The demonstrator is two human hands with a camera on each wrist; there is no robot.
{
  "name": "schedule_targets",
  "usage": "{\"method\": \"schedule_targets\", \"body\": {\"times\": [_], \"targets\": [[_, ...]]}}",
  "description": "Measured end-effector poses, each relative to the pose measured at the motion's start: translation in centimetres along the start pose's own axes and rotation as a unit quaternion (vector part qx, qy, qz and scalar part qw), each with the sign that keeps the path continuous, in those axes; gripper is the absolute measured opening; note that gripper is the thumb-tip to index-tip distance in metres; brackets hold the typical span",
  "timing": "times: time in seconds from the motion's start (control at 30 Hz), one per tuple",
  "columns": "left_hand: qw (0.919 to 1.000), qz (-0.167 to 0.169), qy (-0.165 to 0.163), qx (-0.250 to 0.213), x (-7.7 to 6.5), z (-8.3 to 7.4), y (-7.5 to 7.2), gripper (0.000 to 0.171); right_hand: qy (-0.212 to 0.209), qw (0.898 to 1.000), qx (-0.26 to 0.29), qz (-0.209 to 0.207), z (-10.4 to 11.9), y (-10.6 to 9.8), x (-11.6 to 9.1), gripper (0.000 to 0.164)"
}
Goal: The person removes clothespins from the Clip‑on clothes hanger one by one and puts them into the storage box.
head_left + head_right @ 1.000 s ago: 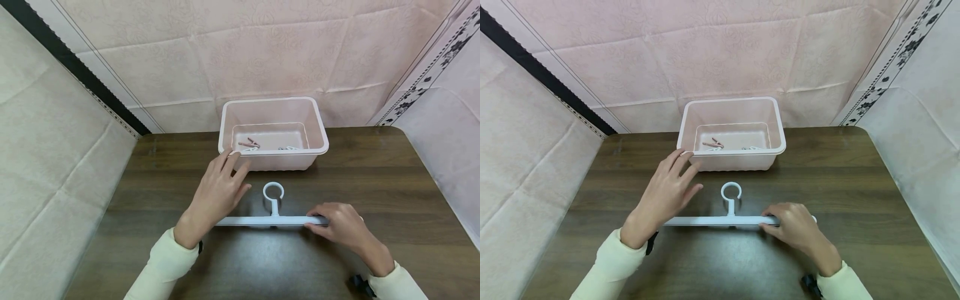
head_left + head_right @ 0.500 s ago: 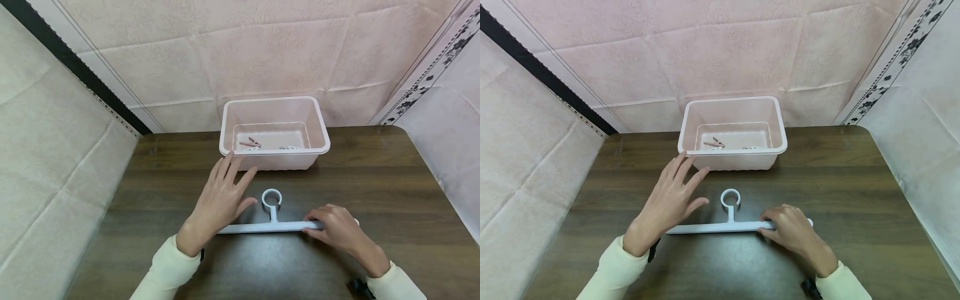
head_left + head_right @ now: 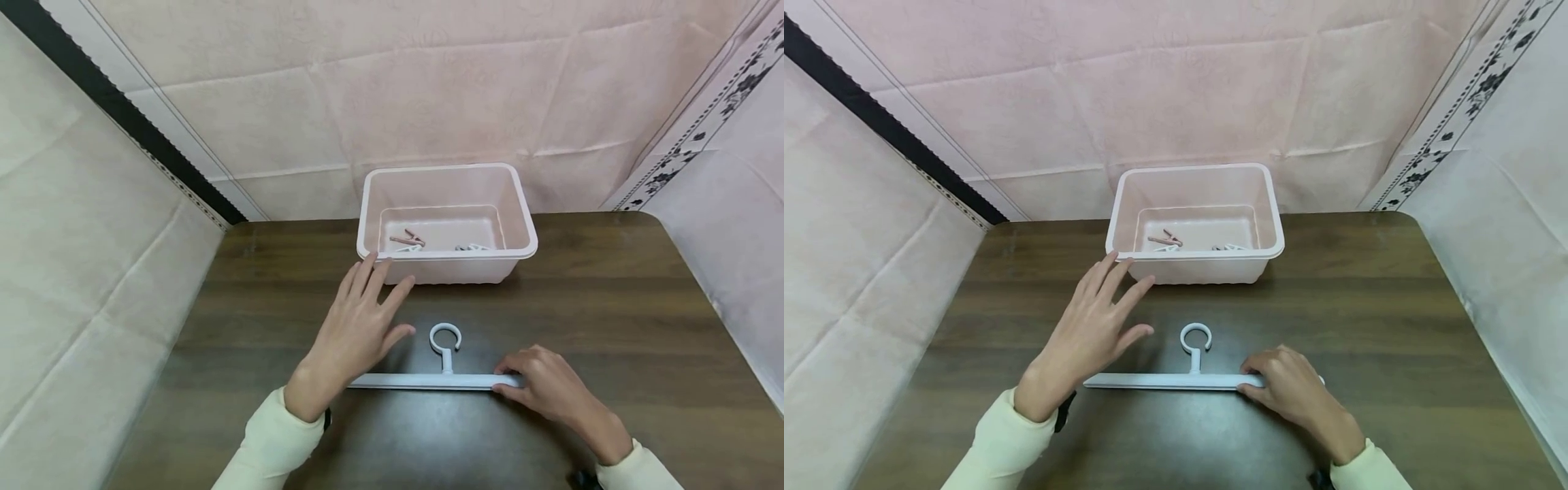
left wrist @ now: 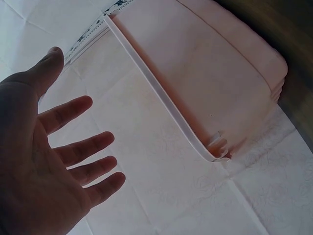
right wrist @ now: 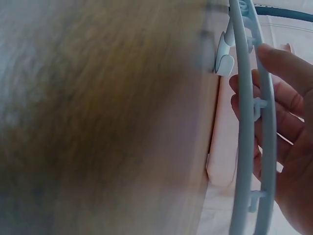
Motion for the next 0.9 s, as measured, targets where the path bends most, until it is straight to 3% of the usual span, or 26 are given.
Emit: {"method": "schedule_targets", "body": {"times": [0.27, 0.9], "targets": [[1.0, 0.001, 0.005, 0.005, 0.09, 0.04, -0.2, 0.067, 0.023, 0.999, -0.005, 0.029, 0.04, 0.32, 0.09, 0.015], [0.9996, 0.028, -0.009, -0.004, 0.07, -0.05, 0.02, 0.066, 0.045, 0.997, -0.035, 0.043, -0.51, 0.6, -0.09, 0.017]]}}
Point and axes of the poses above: each hand's wrist, its own x-axis towards the middle knuckle, its own y-axis out of the palm, z = x × y, the point moved 2 cm from there along x, towards the middle knuckle, and after that the axes turned 2 degrees about -x, right-handed, at the moved point
